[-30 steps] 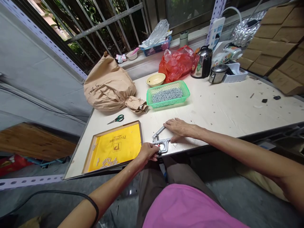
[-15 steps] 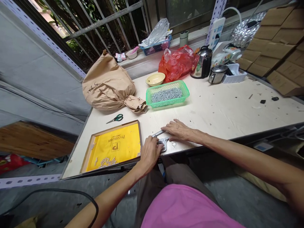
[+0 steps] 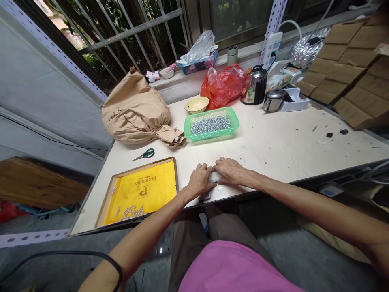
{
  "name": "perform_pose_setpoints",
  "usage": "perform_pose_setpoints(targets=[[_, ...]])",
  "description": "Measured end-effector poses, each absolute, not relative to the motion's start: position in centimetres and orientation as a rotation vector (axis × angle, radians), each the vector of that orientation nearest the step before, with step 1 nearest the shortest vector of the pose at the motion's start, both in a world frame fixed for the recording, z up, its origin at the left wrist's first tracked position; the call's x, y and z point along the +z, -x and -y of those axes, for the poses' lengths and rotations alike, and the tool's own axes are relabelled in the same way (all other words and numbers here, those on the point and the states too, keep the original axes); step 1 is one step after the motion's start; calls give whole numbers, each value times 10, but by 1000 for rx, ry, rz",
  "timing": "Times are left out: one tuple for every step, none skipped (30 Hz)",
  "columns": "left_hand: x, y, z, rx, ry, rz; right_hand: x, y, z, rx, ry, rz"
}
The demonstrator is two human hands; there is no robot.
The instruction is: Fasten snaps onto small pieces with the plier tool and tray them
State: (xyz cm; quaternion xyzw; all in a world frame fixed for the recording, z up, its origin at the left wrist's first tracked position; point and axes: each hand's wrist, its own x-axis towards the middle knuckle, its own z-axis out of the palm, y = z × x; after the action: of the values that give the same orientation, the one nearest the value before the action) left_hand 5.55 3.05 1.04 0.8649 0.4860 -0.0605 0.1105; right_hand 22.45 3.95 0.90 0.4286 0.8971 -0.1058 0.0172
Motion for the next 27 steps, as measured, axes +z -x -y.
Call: perform_pose_setpoints(targets=[[11,-56,-30,-177,-2538,-1425,10,-224,-38,-320,-1344,-2773],[11,-57,-30,-174,-2530,-1433,9,-223,-36,-316,-1353,-2760],[12,-58,-29,-170,-2520,-1448,8,-223,-35,-321,-1360,-2753],[12,-59,-27,-169,-2511,-1462,6,-222,-33,-333,-1367,-2753],[13,-60,-26,-171,-2505,-1470,3,-223,-32,-351,-1371,-2758],[13,-61,-25,-176,-2502,-1470,0,-223,-31,-368,-1376,-2766],[14,-61,-25,-181,-2502,-1462,-2,-223,-30,-381,-1383,-2771],[14,-62,-25,-186,-2505,-1452,-3,-223,-29,-389,-1393,-2773],[15,-62,-27,-190,-2507,-1445,-4,-222,-28,-392,-1407,-2766],[15,-62,-28,-194,-2509,-1441,-3,-222,-28,-392,-1423,-2757],[15,-61,-30,-194,-2513,-1438,-1,-223,-29,-389,-1441,-2747],[15,-60,-32,-188,-2519,-1431,0,-224,-29,-383,-1458,-2747],[15,-58,-32,-176,-2526,-1424,2,-226,-30,-379,-1466,-2757],[13,-57,-31,-157,-2531,-1417,3,-229,-31,-378,-1460,-2780],[11,-55,-28,-123,-2534,-1420,4,-233,-32,-387,-1436,-2816],[8,-54,-23,-71,-2537,-1437,3,-238,-34,-408,-1397,-2861],[3,-54,-16,-3,-2542,-1460,1,-243,-36,-443,-1352,-2906],[-2,-55,-8,74,-2552,-1477,-1,-247,-37,-486,-1317,-2946],[-7,-56,2,153,-2566,-1479,-4,-251,-39,-524,-1304,-2976],[-13,-59,12,225,-2587,-1453,-8,-253,-42,-544,-1315,-2994],[-18,-62,22,283,-2608,-1408,-11,-254,-45,-535,-1355,-2992],[-22,-66,30,325,-2618,-1362,-14,-253,-48,-493,-1414,-2972],[-25,-69,37,357,-2616,-1330,-16,-251,-52,-424,-1479,-2942],[-27,-72,43,382,-2604,-1315,-16,-248,-56,-341,-1534,-2907],[-28,-75,47,400,-2587,-1313,-15,-243,-60,-260,-1575,-2867],[-29,-76,49,416,-2571,-1318,-13,-239,-64,-194,-1605,-2822],[-30,-77,50,431,-2559,-1321,-9,-233,-68,-144,-1627,-2776]])
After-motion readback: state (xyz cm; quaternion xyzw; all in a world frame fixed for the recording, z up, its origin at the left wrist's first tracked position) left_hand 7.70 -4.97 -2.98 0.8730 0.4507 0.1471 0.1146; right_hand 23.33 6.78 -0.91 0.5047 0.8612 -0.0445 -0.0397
